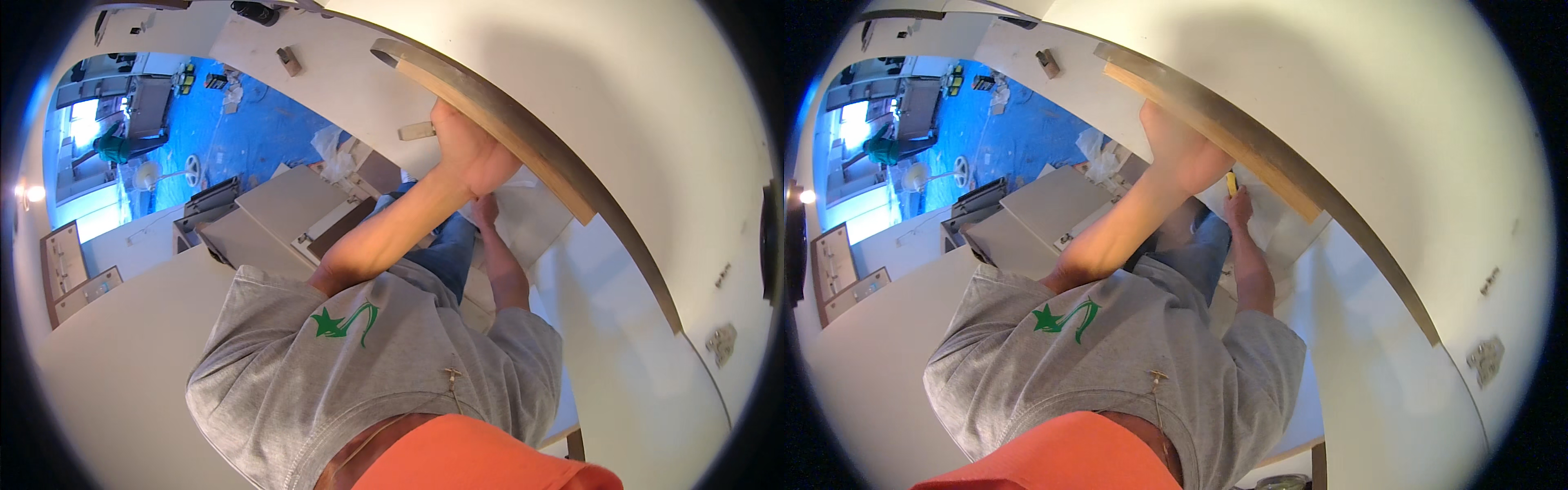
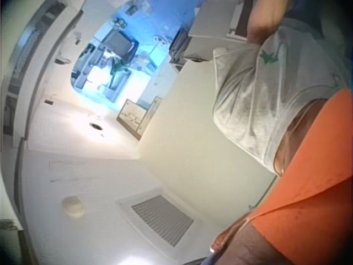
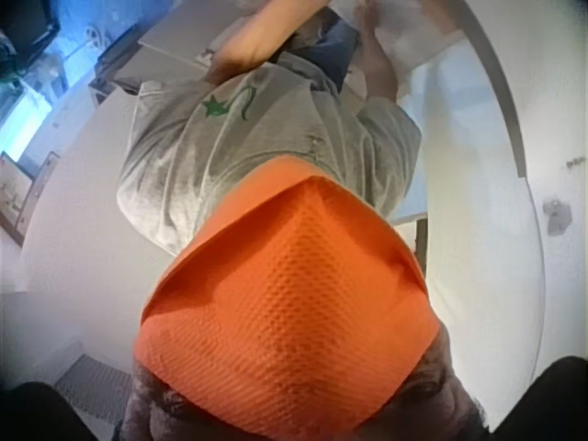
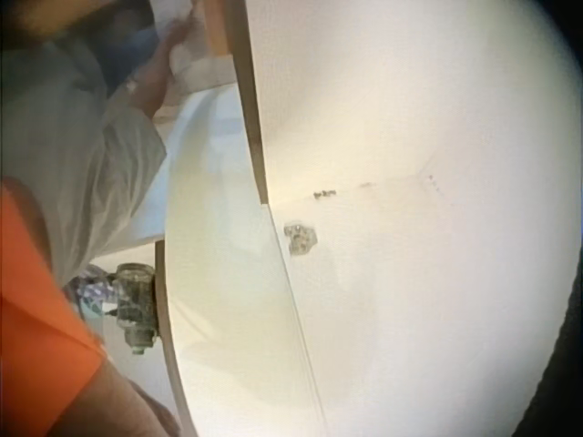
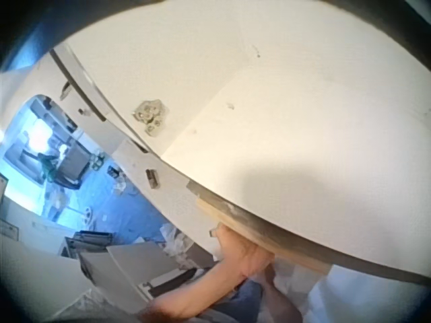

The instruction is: The person uses a utility knife to trim excess edge banding along the curved edge of a white cabinet door. They repeatedly align a wooden block as a straightedge guide, cut along the edge, and remove the trimmed strip. The person also uses a small sanding block to smooth the cut edge.

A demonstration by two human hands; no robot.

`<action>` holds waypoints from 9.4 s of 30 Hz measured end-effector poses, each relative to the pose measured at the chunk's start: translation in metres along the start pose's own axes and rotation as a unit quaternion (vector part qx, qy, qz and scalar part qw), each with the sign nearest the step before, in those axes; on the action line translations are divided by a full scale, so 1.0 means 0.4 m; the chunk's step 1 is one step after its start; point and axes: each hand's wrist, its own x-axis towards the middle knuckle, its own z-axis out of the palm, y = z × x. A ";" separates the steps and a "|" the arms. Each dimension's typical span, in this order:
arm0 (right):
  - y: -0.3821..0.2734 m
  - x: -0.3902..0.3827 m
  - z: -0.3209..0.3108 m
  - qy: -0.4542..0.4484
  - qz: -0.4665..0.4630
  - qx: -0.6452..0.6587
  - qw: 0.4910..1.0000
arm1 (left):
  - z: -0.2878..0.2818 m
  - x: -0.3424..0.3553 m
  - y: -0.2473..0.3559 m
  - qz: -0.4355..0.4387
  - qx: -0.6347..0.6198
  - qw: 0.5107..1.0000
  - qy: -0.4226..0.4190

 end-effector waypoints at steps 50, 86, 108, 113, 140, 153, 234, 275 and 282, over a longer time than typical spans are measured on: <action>-0.856 -0.580 -1.374 0.121 -0.273 -0.436 0.849 | -0.021 0.017 -0.046 -0.043 -0.064 0.994 -0.084; -0.739 -0.585 -1.388 0.129 -0.270 -0.456 0.838 | 0.000 0.004 -0.032 -0.055 -0.138 0.984 -0.094; -0.708 -0.586 -1.399 0.130 -0.300 -0.433 0.840 | -0.004 -0.007 -0.021 -0.078 -0.129 0.987 -0.060; -0.695 -0.597 -1.404 0.138 -0.292 -0.439 0.838 | -0.009 -0.006 -0.022 -0.076 -0.123 0.987 -0.065; -0.649 -0.633 -1.423 0.125 -0.245 -0.441 0.854 | -0.084 0.013 -0.057 -0.058 -0.172 0.975 -0.132; -0.608 -0.681 -1.445 0.108 -0.174 -0.463 0.862 | -0.100 0.027 -0.080 0.022 -0.055 0.992 -0.108; -0.783 -0.673 -1.459 0.131 -0.228 -0.380 0.887 | -0.048 0.001 -0.033 -0.031 -0.188 0.971 -0.146; -0.785 -0.621 -1.379 0.140 -0.242 -0.426 0.861 | -0.004 -0.032 -0.001 -0.017 -0.087 0.996 -0.032; -0.833 -0.645 -1.401 0.152 -0.242 -0.383 0.878 | -0.026 -0.020 -0.011 -0.023 -0.160 0.984 -0.074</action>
